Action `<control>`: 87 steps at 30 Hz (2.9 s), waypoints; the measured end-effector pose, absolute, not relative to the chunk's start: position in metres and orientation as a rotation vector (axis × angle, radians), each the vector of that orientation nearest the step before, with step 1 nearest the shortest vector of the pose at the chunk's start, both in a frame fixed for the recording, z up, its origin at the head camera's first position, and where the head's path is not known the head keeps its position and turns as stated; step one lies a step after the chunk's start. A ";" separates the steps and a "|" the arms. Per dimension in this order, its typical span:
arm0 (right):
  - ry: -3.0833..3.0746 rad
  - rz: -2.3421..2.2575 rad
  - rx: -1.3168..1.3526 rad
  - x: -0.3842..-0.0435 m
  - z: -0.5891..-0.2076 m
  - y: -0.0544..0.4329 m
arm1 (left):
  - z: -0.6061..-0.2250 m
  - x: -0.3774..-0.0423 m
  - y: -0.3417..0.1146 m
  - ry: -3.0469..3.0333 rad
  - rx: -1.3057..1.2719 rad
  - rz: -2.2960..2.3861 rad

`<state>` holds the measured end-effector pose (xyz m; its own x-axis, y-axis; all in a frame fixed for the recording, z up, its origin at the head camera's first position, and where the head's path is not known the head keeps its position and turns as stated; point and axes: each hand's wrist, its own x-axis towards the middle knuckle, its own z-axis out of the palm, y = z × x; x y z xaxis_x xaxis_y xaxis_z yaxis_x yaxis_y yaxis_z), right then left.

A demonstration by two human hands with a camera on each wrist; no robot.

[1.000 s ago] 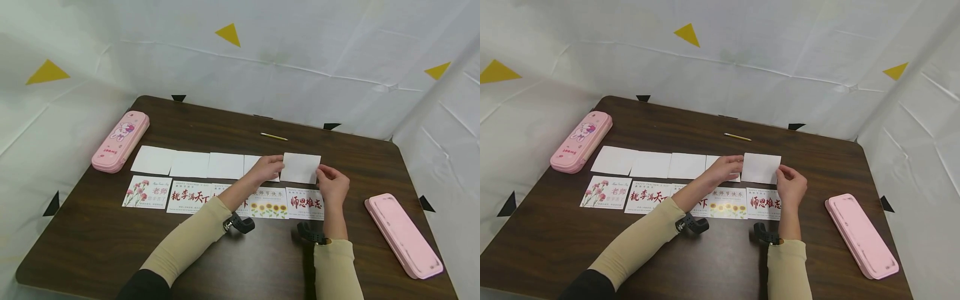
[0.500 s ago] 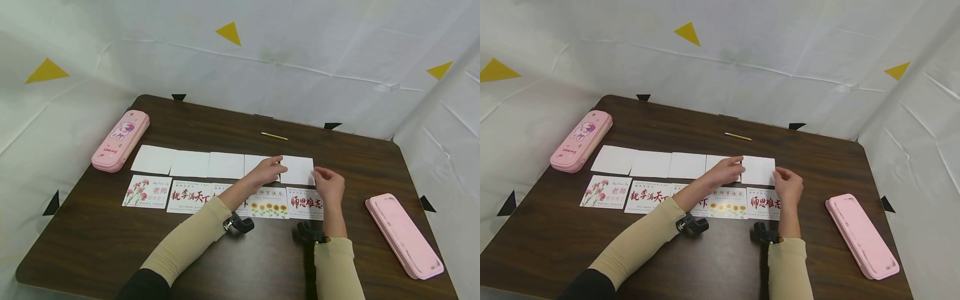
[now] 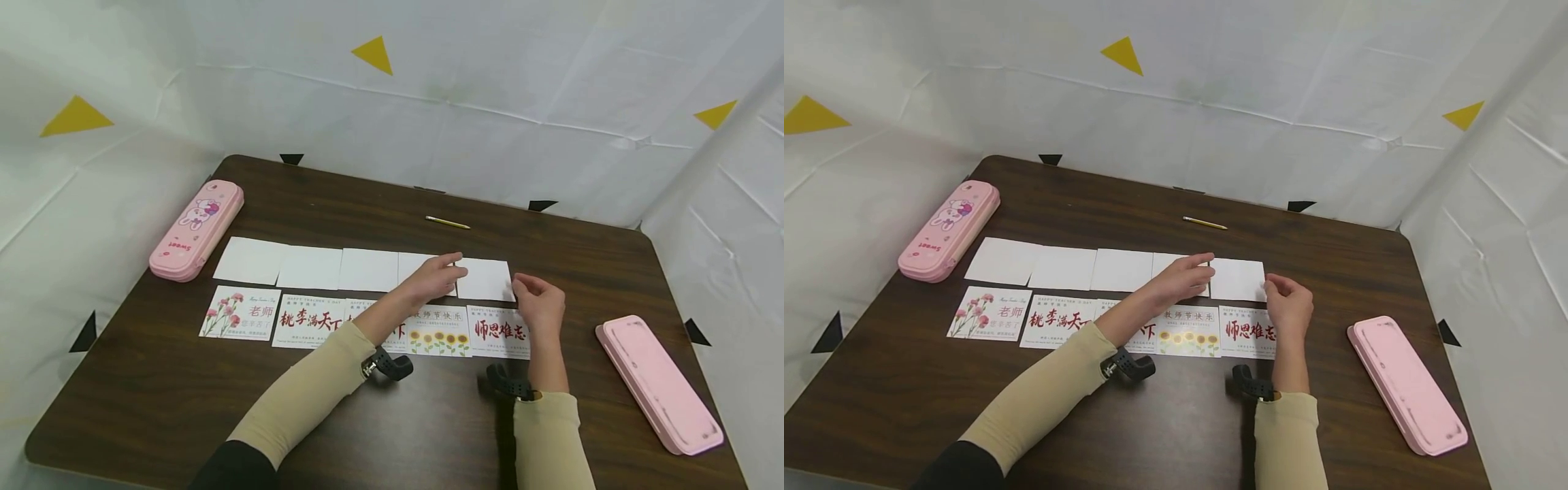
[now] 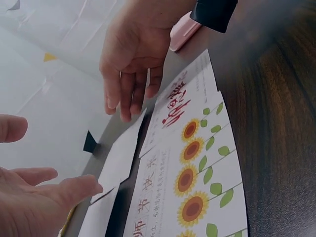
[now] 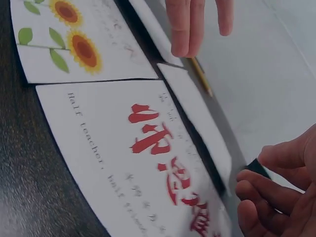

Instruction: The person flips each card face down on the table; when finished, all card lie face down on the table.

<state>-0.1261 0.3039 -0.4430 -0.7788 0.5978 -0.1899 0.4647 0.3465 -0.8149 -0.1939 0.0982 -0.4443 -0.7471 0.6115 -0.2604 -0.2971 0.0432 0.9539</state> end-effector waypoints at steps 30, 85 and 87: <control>-2.774 1.048 -1.094 -0.048 -0.445 0.302 | -0.441 -0.135 0.091 1.338 0.251 1.731; -2.276 1.353 -1.040 -0.046 -0.434 0.326 | -0.435 -0.103 0.106 1.567 0.380 1.777; -2.373 1.243 -1.087 -0.045 -0.436 0.324 | -0.437 -0.102 0.107 1.585 0.389 1.751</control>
<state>-0.0454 0.3243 -0.4363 -0.6905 0.7141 -0.1151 0.5013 0.3577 -0.7879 -0.1015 0.1071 -0.4369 -0.6873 0.6841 -0.2442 -0.3107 0.0270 0.9501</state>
